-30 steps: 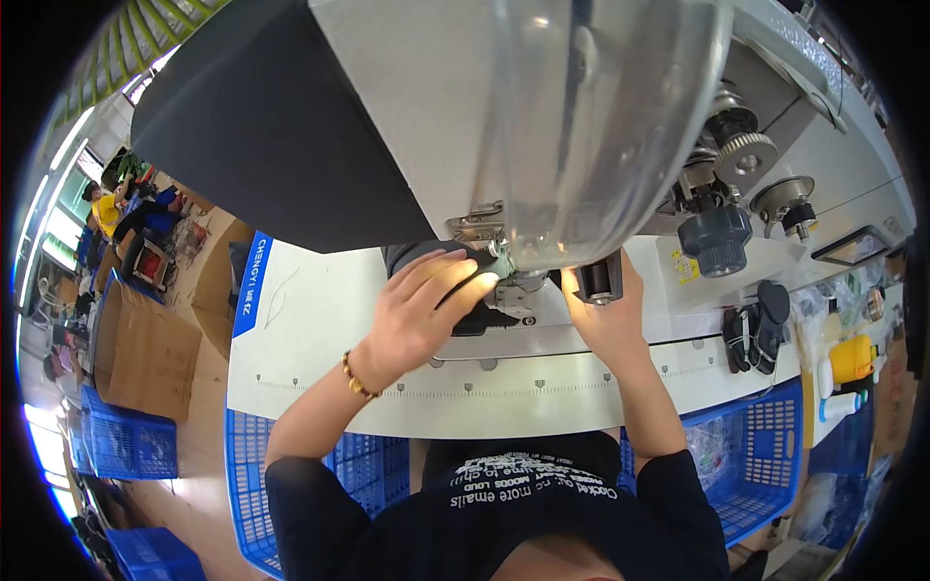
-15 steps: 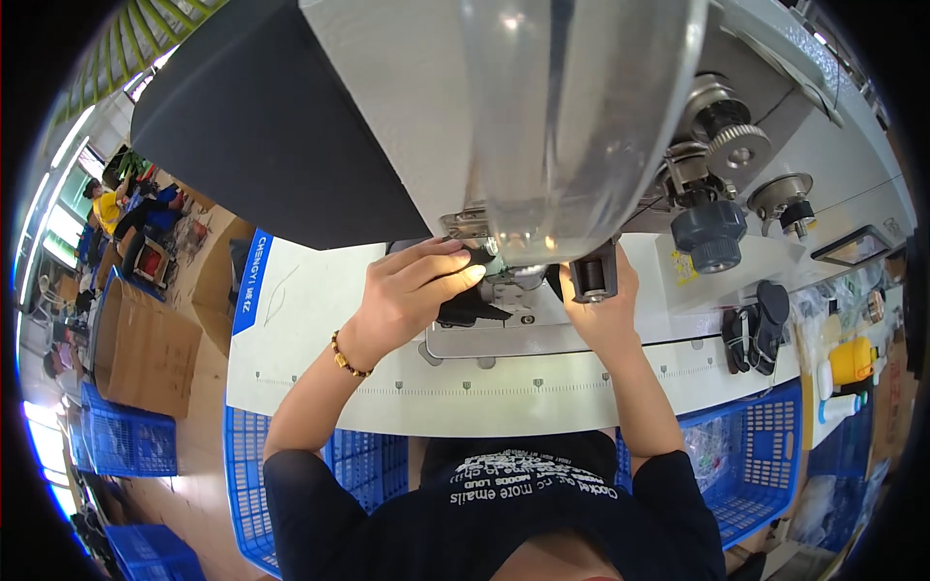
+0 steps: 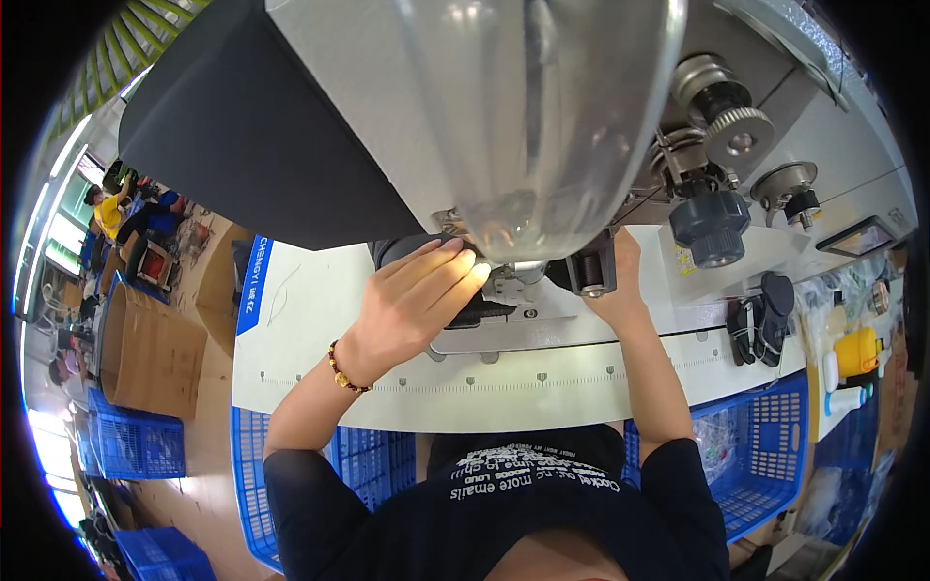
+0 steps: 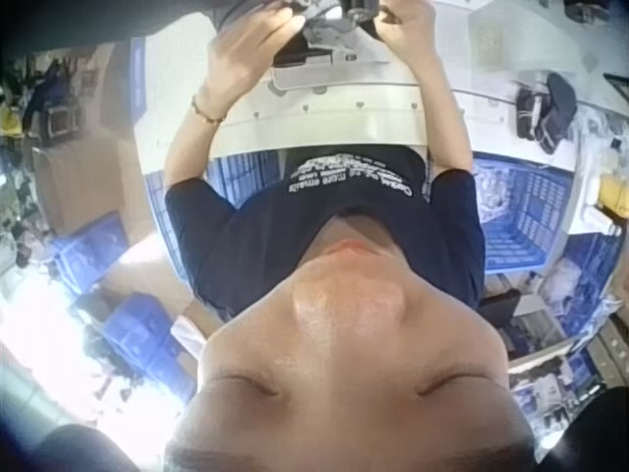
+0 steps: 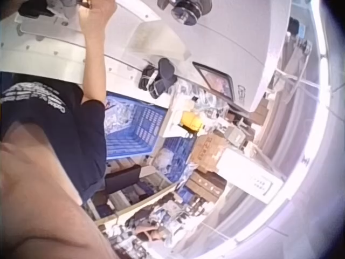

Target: Sewing and trimming components of a black leather motorcycle boot using an industrial sewing machine.

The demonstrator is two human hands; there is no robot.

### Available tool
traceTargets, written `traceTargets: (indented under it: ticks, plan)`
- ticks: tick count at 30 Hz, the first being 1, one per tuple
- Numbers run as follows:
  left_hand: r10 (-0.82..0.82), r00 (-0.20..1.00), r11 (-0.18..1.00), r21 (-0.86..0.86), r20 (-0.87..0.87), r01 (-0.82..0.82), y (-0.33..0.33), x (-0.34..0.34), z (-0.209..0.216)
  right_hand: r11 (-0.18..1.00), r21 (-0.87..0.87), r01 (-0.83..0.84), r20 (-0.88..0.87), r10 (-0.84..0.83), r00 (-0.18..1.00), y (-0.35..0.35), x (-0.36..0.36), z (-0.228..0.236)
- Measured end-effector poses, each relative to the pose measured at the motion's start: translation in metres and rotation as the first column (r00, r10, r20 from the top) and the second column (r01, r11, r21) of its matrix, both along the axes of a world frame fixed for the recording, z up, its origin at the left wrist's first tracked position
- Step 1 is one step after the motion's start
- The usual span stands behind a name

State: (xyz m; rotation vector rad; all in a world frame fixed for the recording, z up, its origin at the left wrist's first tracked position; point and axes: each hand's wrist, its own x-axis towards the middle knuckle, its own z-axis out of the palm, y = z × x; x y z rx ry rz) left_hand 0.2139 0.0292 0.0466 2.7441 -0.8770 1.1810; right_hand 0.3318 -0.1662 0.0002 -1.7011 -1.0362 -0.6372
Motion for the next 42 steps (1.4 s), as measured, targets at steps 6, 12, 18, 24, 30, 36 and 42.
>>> traceTargets:
  ticks: [6,12,18,24,30,36,42]
  plan:
    - [0.007,1.0,1.0,0.003,-0.008,-0.007,0.001,0.0,0.0,1.0,-0.021,-0.009,-0.01,0.008,1.0,-0.003,0.003,-0.006]
    - [-0.03,0.999,0.999,-0.041,-0.029,0.029,0.005,0.005,-0.004,1.0,0.006,0.0,-0.063,0.0,0.998,-0.001,0.003,-0.008]
    - [-0.048,0.999,0.997,-0.058,-0.012,0.047,0.014,0.014,-0.008,0.998,0.064,-0.008,-0.054,0.012,0.998,0.004,0.001,-0.004]
    - [-0.014,0.992,0.987,-0.161,-0.125,-0.006,0.006,0.011,-0.006,0.992,0.067,-0.103,-0.261,0.117,0.958,0.005,0.008,-0.004]
    - [0.024,0.995,0.991,-0.125,-0.1,-0.036,0.001,0.008,-0.002,0.936,0.321,-0.144,-0.441,0.283,0.852,0.02,0.0,0.01]
    - [0.149,0.985,0.989,0.003,-0.087,-0.149,-0.016,0.0,0.001,0.985,0.101,-0.139,-0.509,0.171,0.844,0.013,0.012,-0.004]
    - [0.286,0.957,0.957,0.072,-0.042,-0.282,-0.045,-0.002,0.006,0.997,0.064,0.049,-0.353,-0.023,0.935,0.0,-0.011,-0.003]
